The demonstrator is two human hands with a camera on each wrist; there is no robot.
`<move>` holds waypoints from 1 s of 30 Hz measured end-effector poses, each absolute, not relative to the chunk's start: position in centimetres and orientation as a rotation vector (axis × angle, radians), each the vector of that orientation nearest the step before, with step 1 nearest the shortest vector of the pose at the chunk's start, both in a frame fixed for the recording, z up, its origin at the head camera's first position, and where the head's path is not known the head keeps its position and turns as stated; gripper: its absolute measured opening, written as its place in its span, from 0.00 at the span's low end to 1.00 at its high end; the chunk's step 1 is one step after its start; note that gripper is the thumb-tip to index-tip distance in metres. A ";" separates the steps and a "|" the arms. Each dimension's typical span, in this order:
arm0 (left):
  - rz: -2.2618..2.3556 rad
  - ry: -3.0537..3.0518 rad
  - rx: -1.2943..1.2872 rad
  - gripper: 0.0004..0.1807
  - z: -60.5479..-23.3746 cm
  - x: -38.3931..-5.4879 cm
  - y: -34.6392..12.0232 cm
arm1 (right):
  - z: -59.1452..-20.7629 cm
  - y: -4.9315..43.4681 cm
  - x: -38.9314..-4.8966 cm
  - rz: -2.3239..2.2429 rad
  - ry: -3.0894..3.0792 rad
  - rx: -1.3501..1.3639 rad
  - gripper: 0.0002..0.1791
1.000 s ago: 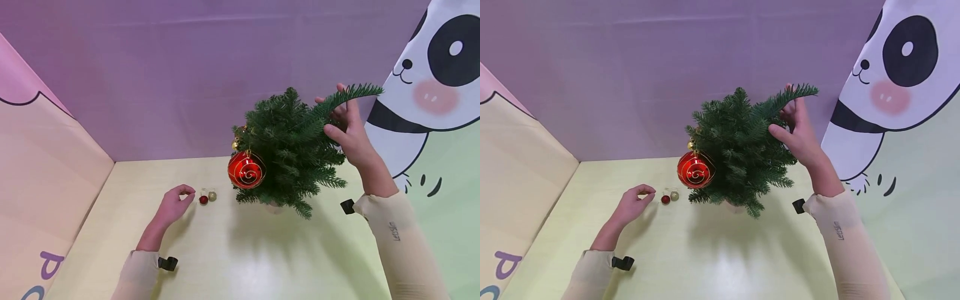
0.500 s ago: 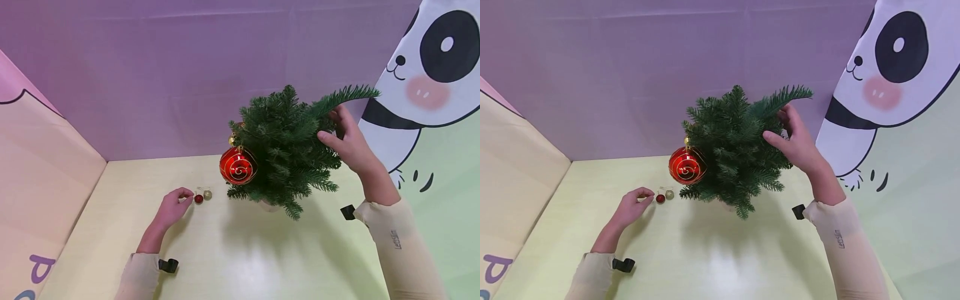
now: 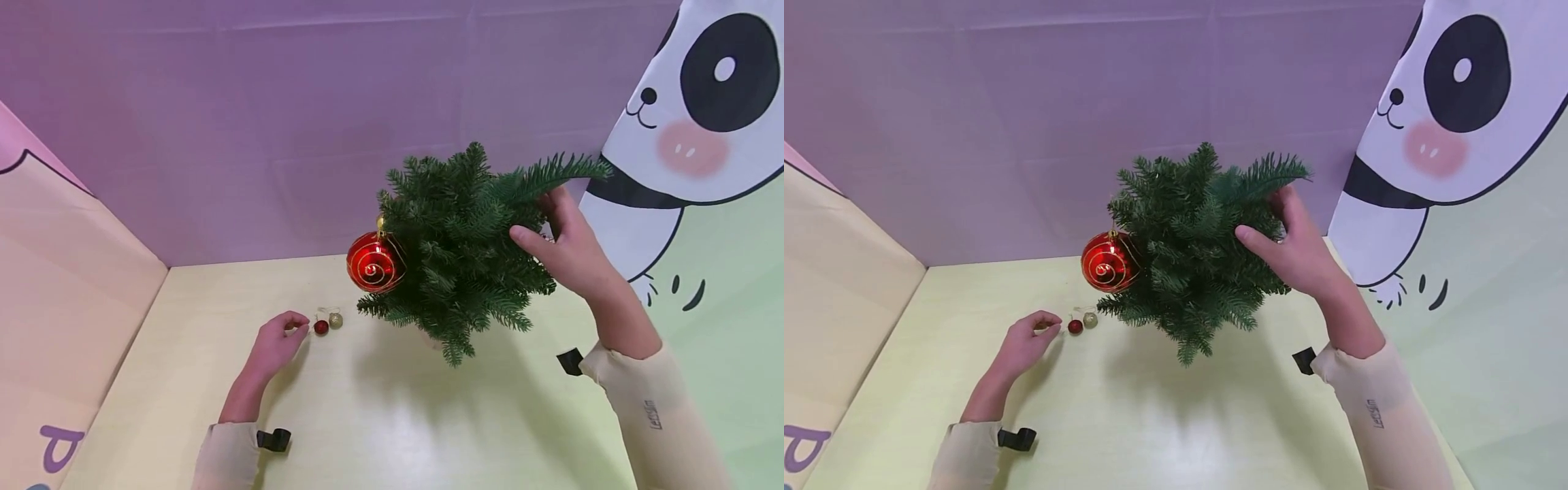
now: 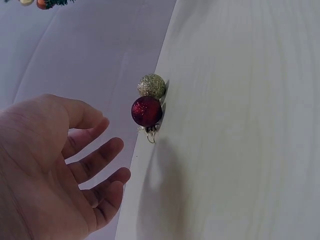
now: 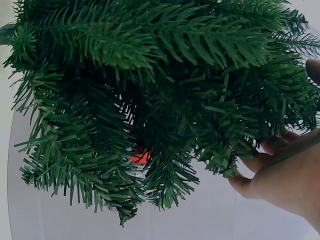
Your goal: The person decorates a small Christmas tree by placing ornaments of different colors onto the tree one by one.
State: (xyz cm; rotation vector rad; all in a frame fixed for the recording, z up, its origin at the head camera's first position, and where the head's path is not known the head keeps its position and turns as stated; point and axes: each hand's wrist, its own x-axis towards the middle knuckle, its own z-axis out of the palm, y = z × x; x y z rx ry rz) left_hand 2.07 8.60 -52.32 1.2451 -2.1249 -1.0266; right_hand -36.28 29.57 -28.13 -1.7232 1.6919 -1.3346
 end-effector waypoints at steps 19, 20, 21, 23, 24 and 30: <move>-1.019 -1.969 1.392 0.14 -52.5 3.4 12.5 | -28.6 29.5 -37.1 -1.296 1.605 -1.824 0.39; -1.026 -1.956 1.400 0.14 -52.6 3.4 12.8 | -28.6 29.4 -37.2 -1.286 1.596 -1.828 0.39; -1.028 -1.944 1.411 0.14 -52.7 3.4 13.1 | -28.7 29.4 -37.3 -1.272 1.592 -1.828 0.39; -1.031 -1.919 1.436 0.15 -52.8 3.4 13.8 | -28.7 29.4 -37.6 -1.242 1.585 -1.837 0.38; -1.028 -1.911 1.448 0.15 -52.8 3.4 14.2 | -28.7 29.4 -37.8 -1.231 1.577 -1.845 0.38; -1.006 -1.854 1.505 0.16 -52.6 3.1 16.2 | -28.8 29.5 -38.8 -1.138 1.555 -1.896 0.41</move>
